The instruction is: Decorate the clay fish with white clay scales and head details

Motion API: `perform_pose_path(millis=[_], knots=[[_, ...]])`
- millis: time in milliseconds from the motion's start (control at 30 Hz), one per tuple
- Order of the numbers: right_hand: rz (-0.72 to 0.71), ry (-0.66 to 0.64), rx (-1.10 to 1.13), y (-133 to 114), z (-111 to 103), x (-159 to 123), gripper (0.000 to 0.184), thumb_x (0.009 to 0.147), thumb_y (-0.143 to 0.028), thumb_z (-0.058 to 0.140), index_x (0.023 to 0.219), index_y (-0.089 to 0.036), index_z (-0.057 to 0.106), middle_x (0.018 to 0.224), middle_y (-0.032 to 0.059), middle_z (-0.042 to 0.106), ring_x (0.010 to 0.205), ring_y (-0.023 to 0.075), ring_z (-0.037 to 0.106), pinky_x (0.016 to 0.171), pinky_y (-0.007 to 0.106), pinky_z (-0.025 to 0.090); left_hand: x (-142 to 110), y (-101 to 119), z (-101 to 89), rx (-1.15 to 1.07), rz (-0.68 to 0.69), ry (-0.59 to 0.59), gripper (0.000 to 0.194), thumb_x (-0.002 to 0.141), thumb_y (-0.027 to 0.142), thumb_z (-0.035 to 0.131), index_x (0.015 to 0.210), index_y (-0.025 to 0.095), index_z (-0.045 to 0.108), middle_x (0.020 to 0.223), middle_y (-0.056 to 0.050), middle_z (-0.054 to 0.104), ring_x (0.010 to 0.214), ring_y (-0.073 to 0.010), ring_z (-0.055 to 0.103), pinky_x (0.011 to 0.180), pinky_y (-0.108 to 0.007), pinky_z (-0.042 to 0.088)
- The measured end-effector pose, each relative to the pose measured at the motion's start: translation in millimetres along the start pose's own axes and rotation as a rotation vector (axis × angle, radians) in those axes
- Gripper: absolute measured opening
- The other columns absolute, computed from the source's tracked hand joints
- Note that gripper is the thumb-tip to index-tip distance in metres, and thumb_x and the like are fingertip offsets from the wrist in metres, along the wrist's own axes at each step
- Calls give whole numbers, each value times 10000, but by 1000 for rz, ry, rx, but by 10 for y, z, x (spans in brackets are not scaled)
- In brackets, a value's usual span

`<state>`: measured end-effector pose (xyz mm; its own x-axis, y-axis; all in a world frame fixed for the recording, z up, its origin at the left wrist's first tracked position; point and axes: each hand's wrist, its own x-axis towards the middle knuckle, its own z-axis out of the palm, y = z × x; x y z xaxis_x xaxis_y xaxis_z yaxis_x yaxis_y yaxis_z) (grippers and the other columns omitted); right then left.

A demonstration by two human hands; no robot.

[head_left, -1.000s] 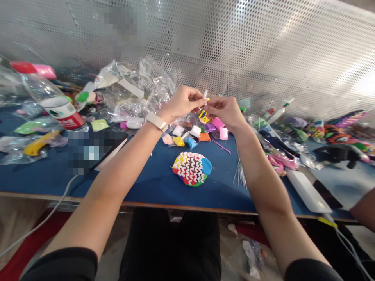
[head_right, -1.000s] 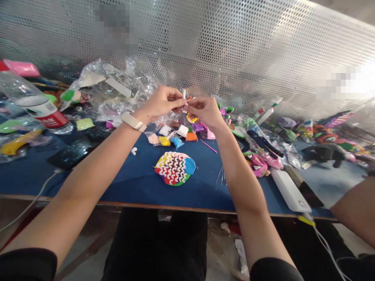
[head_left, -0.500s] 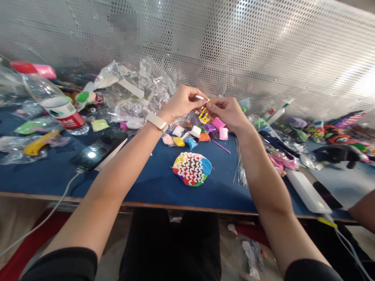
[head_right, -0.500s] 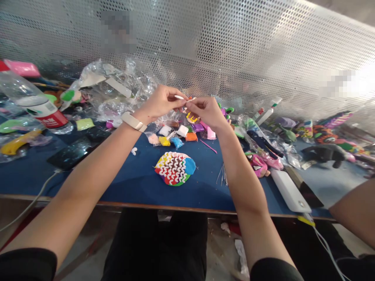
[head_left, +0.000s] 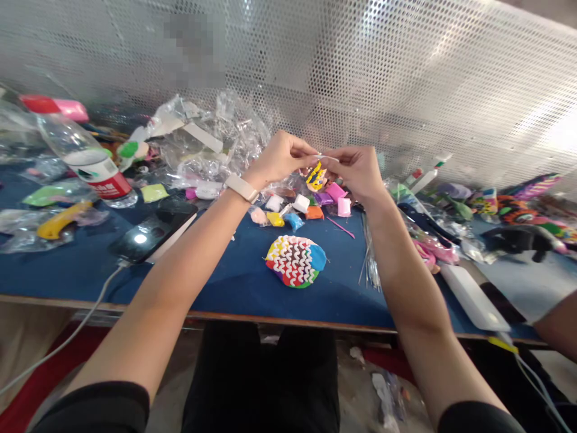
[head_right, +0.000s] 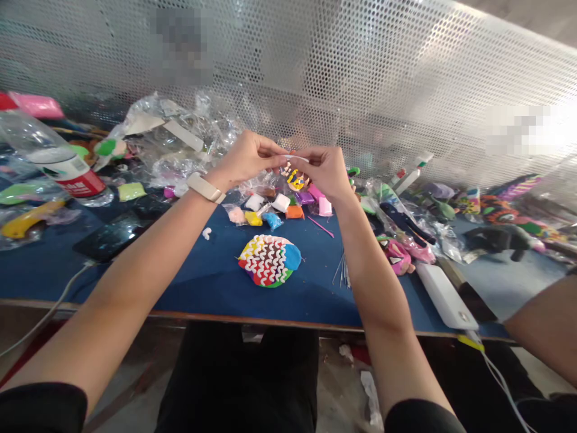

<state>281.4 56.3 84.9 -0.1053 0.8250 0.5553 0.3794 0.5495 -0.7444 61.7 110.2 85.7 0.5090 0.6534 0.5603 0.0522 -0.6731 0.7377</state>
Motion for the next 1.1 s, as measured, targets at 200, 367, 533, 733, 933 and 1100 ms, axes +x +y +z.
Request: perform_pose_path(millis=[200,367,533,733,933,1100], knots=[[-15,13,64,-16,55,-16,244,852,-480,919,922,-255,853,782,29,793,642,171,718,583,326,642,-3,16,2,-33,10,5,314,877,337,917,1055,92,833,817,-97,812,705,-158,723,719,-306,606],[-40,60,51,-16,76,-11,170,844,-406,929,887,-264,847,818,26,805,746,200,761,699,371,686,-2,5,-19,-55,-21,-39,247,896,285,898,1026,89,824,788,-86,799,696,-149,719,708,-293,602],[-1,-3,56,-18,35,-7,141,856,-354,924,937,-264,853,838,22,810,692,176,735,652,348,663,0,-3,-36,-62,-18,-38,218,904,260,886,1022,87,825,793,-96,798,724,-158,721,753,-316,615],[-20,6,68,20,34,4,144,840,-347,936,898,-247,849,798,20,787,676,168,723,651,341,659,-6,8,-59,-55,-31,-77,306,854,313,936,1024,84,825,792,-93,799,705,-155,727,757,-317,619],[0,-5,60,-2,39,-4,209,804,-376,968,909,-248,839,874,38,811,775,199,763,690,359,683,-13,12,-57,-65,-8,-65,316,820,327,963,993,101,825,781,-71,789,717,-142,720,738,-293,599],[-6,-2,82,-47,44,-17,338,718,-491,1018,864,-252,828,894,41,825,858,218,785,744,353,699,-26,40,-33,-65,-29,-68,324,829,389,958,949,116,829,707,-58,748,660,-136,678,675,-291,562]])
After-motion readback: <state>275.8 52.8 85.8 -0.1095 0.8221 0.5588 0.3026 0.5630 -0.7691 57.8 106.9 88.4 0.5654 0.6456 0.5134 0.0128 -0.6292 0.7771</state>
